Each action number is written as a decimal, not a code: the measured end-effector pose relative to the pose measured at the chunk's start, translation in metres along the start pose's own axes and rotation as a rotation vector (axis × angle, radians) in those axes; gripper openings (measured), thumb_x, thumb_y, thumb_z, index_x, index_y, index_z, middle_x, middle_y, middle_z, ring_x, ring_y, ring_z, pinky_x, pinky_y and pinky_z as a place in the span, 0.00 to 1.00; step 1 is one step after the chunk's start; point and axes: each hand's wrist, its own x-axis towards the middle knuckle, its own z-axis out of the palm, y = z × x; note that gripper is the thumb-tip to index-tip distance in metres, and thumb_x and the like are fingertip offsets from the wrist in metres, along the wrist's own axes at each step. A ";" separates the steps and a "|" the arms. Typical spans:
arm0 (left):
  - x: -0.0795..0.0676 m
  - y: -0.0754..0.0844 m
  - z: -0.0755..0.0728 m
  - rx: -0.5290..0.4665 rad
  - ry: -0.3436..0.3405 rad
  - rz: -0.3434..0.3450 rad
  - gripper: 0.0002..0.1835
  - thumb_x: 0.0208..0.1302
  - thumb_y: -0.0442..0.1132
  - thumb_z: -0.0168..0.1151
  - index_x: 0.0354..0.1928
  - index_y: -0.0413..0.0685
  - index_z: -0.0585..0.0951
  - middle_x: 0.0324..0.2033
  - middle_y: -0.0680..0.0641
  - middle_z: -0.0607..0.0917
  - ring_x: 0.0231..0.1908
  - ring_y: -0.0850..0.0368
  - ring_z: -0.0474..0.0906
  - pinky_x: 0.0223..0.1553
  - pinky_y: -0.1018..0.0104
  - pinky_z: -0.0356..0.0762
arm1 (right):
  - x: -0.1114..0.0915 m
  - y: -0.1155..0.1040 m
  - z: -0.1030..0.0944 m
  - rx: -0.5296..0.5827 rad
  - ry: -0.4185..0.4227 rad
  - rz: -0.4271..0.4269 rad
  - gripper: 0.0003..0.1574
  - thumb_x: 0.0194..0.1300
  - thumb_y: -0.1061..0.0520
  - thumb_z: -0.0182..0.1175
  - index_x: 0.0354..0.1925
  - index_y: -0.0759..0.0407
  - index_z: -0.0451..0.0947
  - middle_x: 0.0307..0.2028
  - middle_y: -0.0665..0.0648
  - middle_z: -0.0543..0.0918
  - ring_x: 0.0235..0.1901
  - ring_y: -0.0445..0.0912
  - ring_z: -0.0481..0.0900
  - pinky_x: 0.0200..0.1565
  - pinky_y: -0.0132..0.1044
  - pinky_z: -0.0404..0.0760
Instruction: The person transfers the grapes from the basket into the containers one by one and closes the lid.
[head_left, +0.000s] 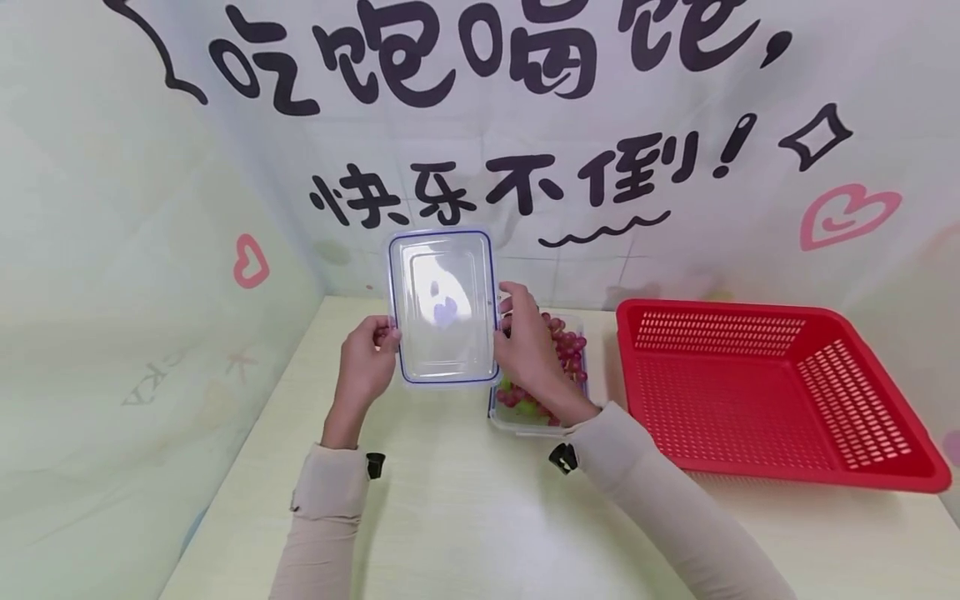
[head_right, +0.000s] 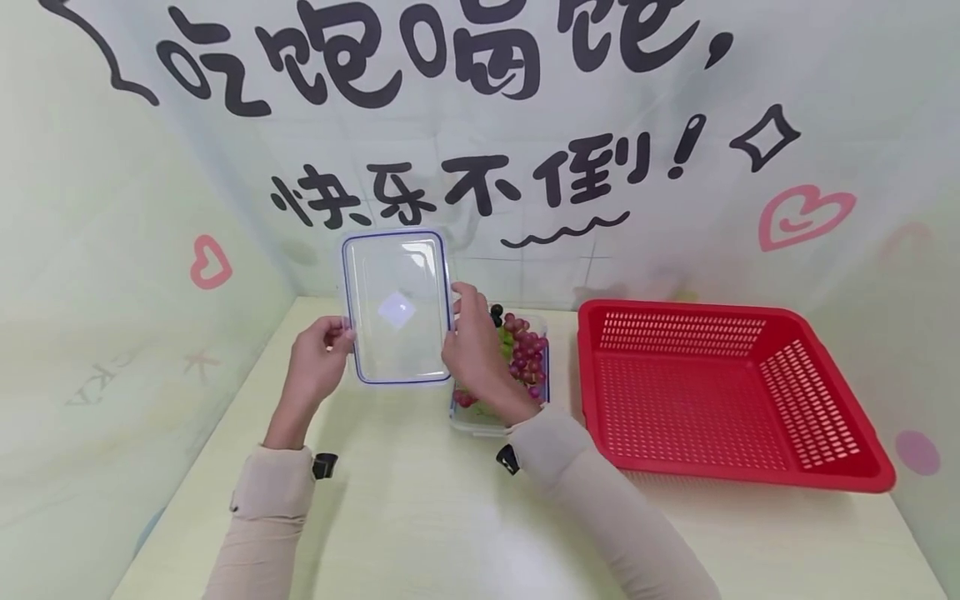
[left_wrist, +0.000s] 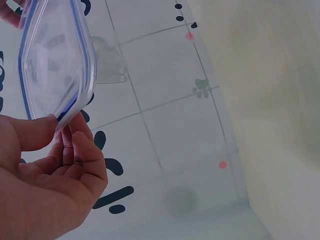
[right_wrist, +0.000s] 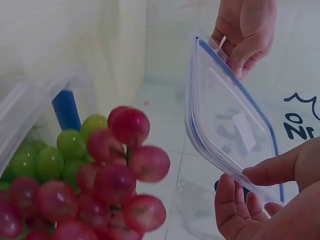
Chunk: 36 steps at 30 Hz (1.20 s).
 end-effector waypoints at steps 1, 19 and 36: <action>0.000 0.002 0.001 -0.004 0.002 0.005 0.12 0.66 0.36 0.50 0.47 0.37 0.72 0.35 0.42 0.75 0.35 0.51 0.70 0.34 0.63 0.70 | 0.000 0.001 -0.003 0.002 0.003 -0.007 0.38 0.55 0.75 0.51 0.62 0.57 0.55 0.43 0.54 0.68 0.38 0.44 0.71 0.34 0.33 0.77; -0.003 0.029 0.022 -0.081 0.011 0.170 0.07 0.64 0.34 0.53 0.42 0.42 0.71 0.36 0.45 0.76 0.38 0.53 0.71 0.35 0.62 0.69 | -0.002 0.012 -0.039 -0.093 0.060 -0.033 0.28 0.56 0.72 0.54 0.54 0.57 0.61 0.40 0.52 0.68 0.38 0.43 0.72 0.36 0.33 0.77; 0.003 0.046 0.045 -0.132 0.013 0.258 0.06 0.60 0.33 0.57 0.39 0.44 0.73 0.36 0.47 0.79 0.39 0.55 0.75 0.32 0.63 0.69 | 0.002 0.026 -0.070 -0.160 0.073 -0.072 0.20 0.56 0.68 0.59 0.46 0.58 0.67 0.41 0.56 0.73 0.38 0.44 0.74 0.36 0.36 0.78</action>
